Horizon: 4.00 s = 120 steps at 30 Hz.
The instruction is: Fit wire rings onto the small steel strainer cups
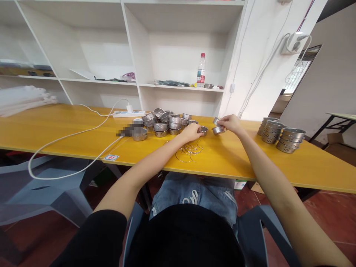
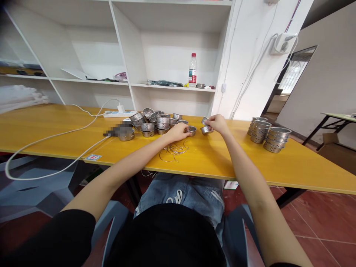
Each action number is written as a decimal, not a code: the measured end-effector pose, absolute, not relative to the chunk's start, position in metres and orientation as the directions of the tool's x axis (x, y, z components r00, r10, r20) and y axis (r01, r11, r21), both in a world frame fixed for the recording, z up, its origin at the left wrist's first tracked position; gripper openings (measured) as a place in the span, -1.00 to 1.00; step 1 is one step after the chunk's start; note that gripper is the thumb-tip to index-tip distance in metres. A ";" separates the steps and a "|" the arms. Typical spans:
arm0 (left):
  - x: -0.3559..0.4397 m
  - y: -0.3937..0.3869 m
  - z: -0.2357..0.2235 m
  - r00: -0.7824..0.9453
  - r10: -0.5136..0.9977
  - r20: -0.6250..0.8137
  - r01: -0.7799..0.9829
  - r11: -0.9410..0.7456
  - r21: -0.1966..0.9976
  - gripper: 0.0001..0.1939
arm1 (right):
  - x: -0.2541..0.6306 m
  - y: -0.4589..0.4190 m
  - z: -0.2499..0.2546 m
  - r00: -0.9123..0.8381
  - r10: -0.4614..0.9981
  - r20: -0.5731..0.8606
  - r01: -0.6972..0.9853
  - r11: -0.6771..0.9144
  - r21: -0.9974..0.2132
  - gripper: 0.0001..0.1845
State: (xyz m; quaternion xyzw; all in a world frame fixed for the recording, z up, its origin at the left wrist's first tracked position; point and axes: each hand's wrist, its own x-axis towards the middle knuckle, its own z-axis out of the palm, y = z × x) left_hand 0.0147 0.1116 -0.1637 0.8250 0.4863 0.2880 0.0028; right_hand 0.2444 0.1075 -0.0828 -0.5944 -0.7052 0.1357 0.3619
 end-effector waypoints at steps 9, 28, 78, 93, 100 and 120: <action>0.015 0.110 -0.164 0.357 0.807 0.470 0.797 -0.525 0.297 -0.74 | 0.253 0.108 -0.082 0.035 0.993 0.112 0.584 0.070 -0.809 -0.74; 0.018 0.105 -0.166 0.441 0.730 0.522 0.796 -0.587 0.148 -0.59 | 0.269 0.112 -0.080 0.037 0.911 0.411 0.948 0.098 -0.304 -0.90; -0.001 0.127 -0.156 0.460 0.547 0.699 0.538 -0.798 0.271 -0.55 | 0.197 0.067 -0.085 -0.650 0.751 -0.115 0.670 0.495 -0.553 -0.59; 0.002 0.119 -0.154 0.453 0.601 0.658 0.646 -0.730 0.222 -0.61 | 0.179 0.068 -0.109 -0.517 0.842 -0.155 0.799 0.409 -0.441 -0.74; 0.002 0.117 -0.154 0.471 0.610 0.637 0.651 -0.728 0.216 -0.60 | 0.172 0.067 -0.110 -0.523 0.824 -0.217 0.803 0.391 -0.449 -0.89; -0.019 0.117 -0.132 0.179 0.584 0.792 0.398 -0.779 0.485 -0.72 | 0.134 0.030 -0.138 -0.817 0.422 0.392 0.353 0.905 -0.239 -0.57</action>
